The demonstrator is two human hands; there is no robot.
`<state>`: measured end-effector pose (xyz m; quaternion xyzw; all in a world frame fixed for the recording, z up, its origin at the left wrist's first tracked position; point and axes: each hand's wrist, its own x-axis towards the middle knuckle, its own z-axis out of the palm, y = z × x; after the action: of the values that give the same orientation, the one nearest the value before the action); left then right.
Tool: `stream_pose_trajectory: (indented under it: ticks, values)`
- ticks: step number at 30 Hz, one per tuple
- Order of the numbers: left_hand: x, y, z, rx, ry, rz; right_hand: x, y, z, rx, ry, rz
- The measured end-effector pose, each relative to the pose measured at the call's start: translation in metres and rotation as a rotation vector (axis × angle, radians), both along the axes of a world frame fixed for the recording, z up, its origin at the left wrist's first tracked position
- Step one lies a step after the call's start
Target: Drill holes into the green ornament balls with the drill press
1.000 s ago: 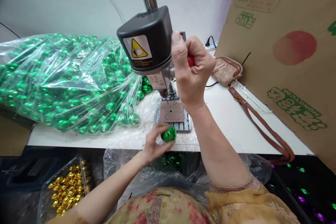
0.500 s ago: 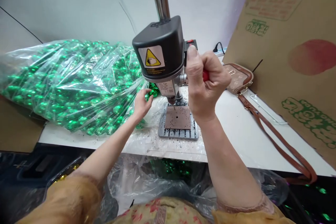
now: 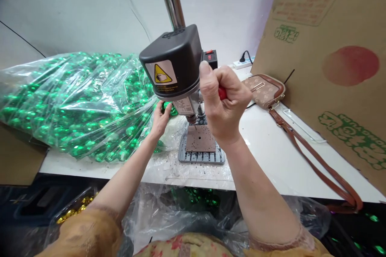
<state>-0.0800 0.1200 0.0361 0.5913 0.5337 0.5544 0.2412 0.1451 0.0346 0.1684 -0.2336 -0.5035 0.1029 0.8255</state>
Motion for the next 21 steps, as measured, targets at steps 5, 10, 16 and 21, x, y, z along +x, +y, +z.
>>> stream_pose_trajectory:
  ticks: [5, 10, 16, 21]
  values:
    - [0.017, -0.082, -0.007, -0.296, -0.494, -0.202, -0.001, 0.000, 0.001, 0.028, 0.022, 0.037]
    - [0.034, -0.104, -0.024, -0.343, -0.488, -0.280, 0.000, 0.002, 0.000, 0.044, 0.012, 0.026]
    - [0.049, -0.082, -0.034, -0.257, -0.261, -0.362, 0.001, 0.001, -0.001, -0.002, -0.003, 0.018]
    - [0.053, -0.074, -0.036, -0.259, -0.120, -0.401, 0.000, -0.001, -0.002, 0.015, -0.025, -0.024]
